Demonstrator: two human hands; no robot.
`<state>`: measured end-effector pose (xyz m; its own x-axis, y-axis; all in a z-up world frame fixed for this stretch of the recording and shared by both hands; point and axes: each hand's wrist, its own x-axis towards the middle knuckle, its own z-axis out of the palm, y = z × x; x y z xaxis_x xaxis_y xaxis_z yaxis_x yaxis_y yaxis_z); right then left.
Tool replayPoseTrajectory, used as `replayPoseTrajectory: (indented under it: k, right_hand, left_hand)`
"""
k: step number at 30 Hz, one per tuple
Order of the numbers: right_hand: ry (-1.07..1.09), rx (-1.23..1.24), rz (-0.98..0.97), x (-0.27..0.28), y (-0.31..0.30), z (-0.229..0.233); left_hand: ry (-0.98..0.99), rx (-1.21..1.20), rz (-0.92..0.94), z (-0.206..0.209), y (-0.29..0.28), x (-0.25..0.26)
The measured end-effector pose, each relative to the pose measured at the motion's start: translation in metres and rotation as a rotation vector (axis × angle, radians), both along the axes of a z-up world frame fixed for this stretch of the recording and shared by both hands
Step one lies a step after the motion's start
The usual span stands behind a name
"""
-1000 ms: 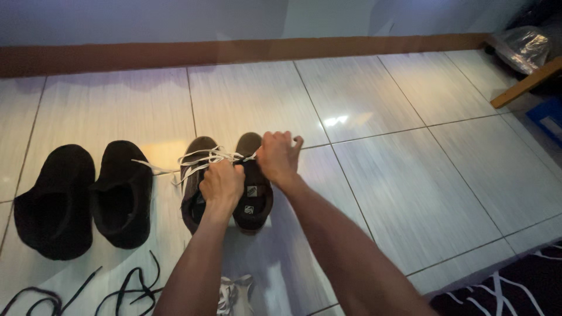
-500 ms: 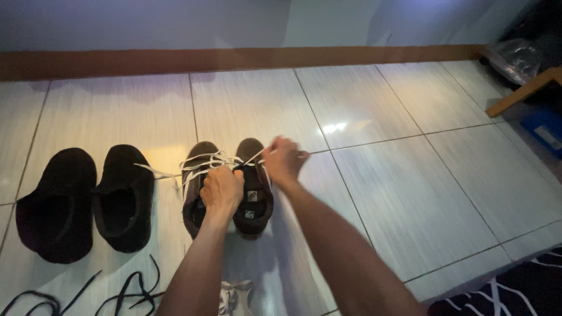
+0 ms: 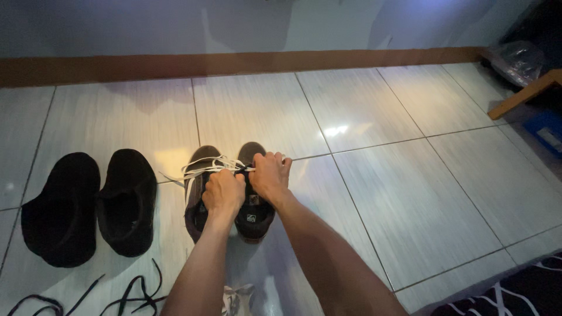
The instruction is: The person removes the white laces from a pair of brown shoes and then removes the black laces from a pair of black shoes. The person then re-laces the black shoes with the black laces.
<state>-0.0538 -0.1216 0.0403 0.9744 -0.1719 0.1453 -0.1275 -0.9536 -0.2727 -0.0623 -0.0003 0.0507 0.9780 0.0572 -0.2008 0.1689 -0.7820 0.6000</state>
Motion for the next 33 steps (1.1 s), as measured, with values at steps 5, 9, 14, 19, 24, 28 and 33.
replayPoseTrajectory:
  k: [5,9,14,19,24,28,33]
  right_hand:
    - [0.045,0.182,-0.239,0.013,-0.027,-0.001]
    - [0.041,0.307,-0.662,0.004,-0.075,-0.001]
    - [-0.093,0.243,-0.437,0.005,-0.065,-0.004]
    - [0.008,0.095,0.03,0.004,-0.008,-0.01]
    - [-0.02,0.0,-0.019,0.0,-0.005,-0.008]
    - [0.106,0.324,-0.327,0.005,-0.032,-0.001]
    - [0.055,0.371,-0.678,-0.007,-0.072,0.011]
  left_hand:
    - [-0.012,0.012,0.01,-0.002,0.0,0.002]
    - [-0.011,0.02,0.006,-0.004,0.0,0.002]
    - [0.029,0.021,0.012,-0.001,-0.003,0.003]
    - [0.027,0.027,0.012,0.004,-0.002,0.001]
    - [0.048,0.032,0.025,0.006,0.0,0.0]
    - [0.07,0.02,0.027,0.004,-0.001,0.003]
    - [0.045,0.035,0.02,-0.001,-0.001,0.005]
